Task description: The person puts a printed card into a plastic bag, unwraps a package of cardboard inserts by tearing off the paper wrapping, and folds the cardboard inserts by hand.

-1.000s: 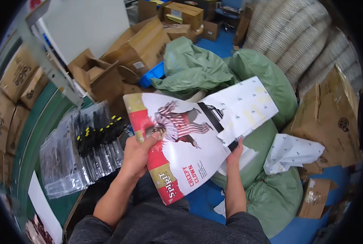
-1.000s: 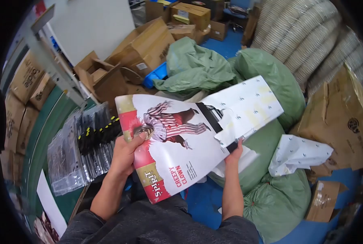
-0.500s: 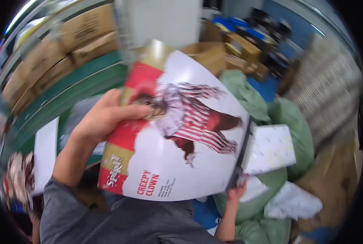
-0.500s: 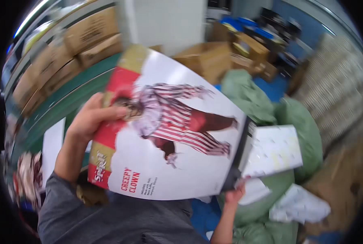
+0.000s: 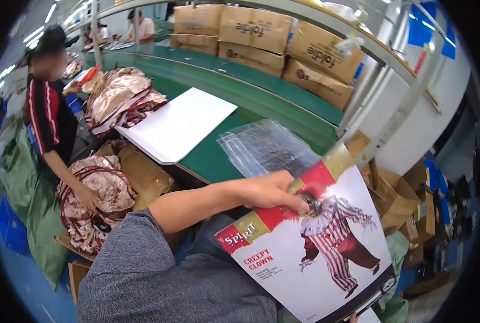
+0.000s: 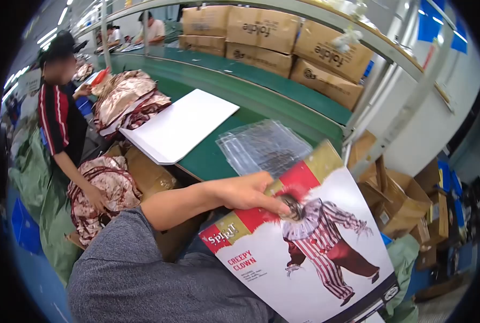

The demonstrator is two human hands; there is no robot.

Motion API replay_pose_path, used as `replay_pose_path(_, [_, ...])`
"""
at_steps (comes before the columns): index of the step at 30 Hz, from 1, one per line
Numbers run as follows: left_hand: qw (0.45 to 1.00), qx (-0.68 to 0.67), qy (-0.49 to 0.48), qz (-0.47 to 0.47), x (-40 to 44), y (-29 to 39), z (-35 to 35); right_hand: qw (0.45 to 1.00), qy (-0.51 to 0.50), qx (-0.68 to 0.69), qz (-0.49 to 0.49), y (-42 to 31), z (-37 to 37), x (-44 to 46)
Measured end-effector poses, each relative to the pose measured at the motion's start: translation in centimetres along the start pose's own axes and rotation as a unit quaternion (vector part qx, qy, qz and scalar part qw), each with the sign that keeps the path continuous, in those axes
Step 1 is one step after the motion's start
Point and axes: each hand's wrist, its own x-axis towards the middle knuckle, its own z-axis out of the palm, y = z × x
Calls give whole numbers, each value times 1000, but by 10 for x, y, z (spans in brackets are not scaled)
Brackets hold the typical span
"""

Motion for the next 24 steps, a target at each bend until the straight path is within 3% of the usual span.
replay_pose_path(2, [999,-11,24,19,-16,7,-32,996,-28,33,73,-16,7,18])
replay_pose_path(4, [992,32,108,49,-26,19,-74,985,-43,59,154,-37,9,19])
replay_pose_path(5, [991,46,124,24,-32,34,-95,988,-45,65,135,-73,71,12])
replay_pose_path(8, [980,105,156,-58,-22,66,-167,982,-75,77,155,-81,155,43])
replay_pose_path(9, [986,78,140,-51,-16,66,-199,972,-98,112,184,-78,172,58])
replay_pose_path(14, [973,92,200,-74,-2,71,-274,982,-103,77,137,-115,292,90])
replay_pose_path(17, [977,50,208,-18,20,68,-322,987,-129,43,91,-153,330,120])
replay_pose_path(21, [969,-44,226,87,16,44,-355,979,-123,-12,-160,-196,361,140])
replay_pose_path(22, [967,-46,233,87,22,36,-363,978,-131,-12,-159,-212,367,138])
replay_pose_path(24, [946,-99,253,176,42,3,-383,930,-161,-150,-293,-236,375,127])
